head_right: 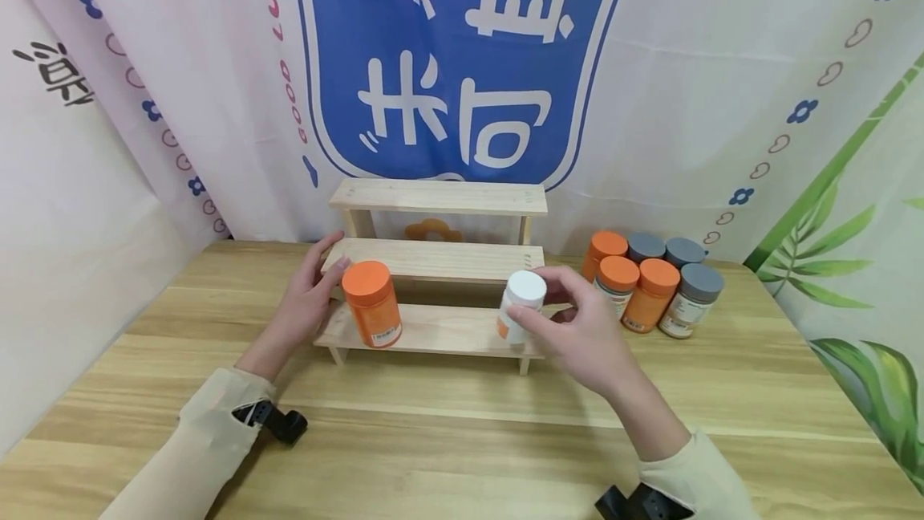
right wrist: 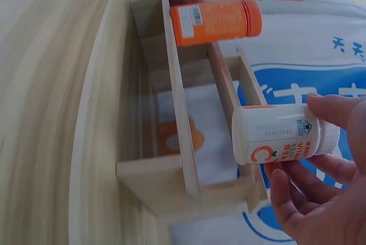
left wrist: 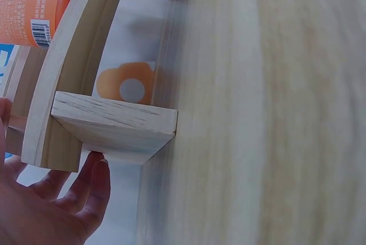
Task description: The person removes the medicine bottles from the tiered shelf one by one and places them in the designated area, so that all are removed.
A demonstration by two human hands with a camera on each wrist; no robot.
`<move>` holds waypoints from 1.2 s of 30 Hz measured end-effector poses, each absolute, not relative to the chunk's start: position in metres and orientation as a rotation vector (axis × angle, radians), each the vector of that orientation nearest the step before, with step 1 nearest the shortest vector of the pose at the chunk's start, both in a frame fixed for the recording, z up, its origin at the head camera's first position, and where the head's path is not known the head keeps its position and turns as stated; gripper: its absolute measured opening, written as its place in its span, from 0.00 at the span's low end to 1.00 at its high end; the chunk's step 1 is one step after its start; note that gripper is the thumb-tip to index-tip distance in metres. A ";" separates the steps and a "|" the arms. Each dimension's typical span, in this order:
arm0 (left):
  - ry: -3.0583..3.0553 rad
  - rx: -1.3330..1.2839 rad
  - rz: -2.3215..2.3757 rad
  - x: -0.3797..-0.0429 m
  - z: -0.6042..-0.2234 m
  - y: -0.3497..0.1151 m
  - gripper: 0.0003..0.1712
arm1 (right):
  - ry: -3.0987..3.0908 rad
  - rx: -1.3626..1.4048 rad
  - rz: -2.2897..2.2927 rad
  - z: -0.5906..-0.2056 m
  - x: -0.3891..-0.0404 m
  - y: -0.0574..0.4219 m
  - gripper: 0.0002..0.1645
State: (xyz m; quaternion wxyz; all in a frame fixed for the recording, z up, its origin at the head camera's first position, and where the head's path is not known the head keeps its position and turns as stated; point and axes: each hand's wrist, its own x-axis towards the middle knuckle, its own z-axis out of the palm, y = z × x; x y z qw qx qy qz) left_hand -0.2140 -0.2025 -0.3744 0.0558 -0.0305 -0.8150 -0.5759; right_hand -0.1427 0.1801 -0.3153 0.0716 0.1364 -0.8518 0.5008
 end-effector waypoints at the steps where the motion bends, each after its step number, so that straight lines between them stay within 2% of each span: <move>1: -2.472 -0.089 -1.752 -0.214 -0.374 -0.203 0.35 | -2.555 0.401 1.504 -0.316 -0.142 0.183 0.24; 22: -2.489 -0.076 -1.767 -0.214 -0.374 -0.203 0.36 | -2.552 0.253 1.389 -0.331 -0.143 0.229 0.26; 28: -2.502 -0.071 -1.756 -0.214 -0.373 -0.204 0.36 | -2.578 0.207 1.315 -0.334 -0.147 0.236 0.30; 36: -2.492 -0.093 -1.746 -0.213 -0.372 -0.203 0.35 | -2.631 0.171 1.255 -0.340 -0.152 0.243 0.28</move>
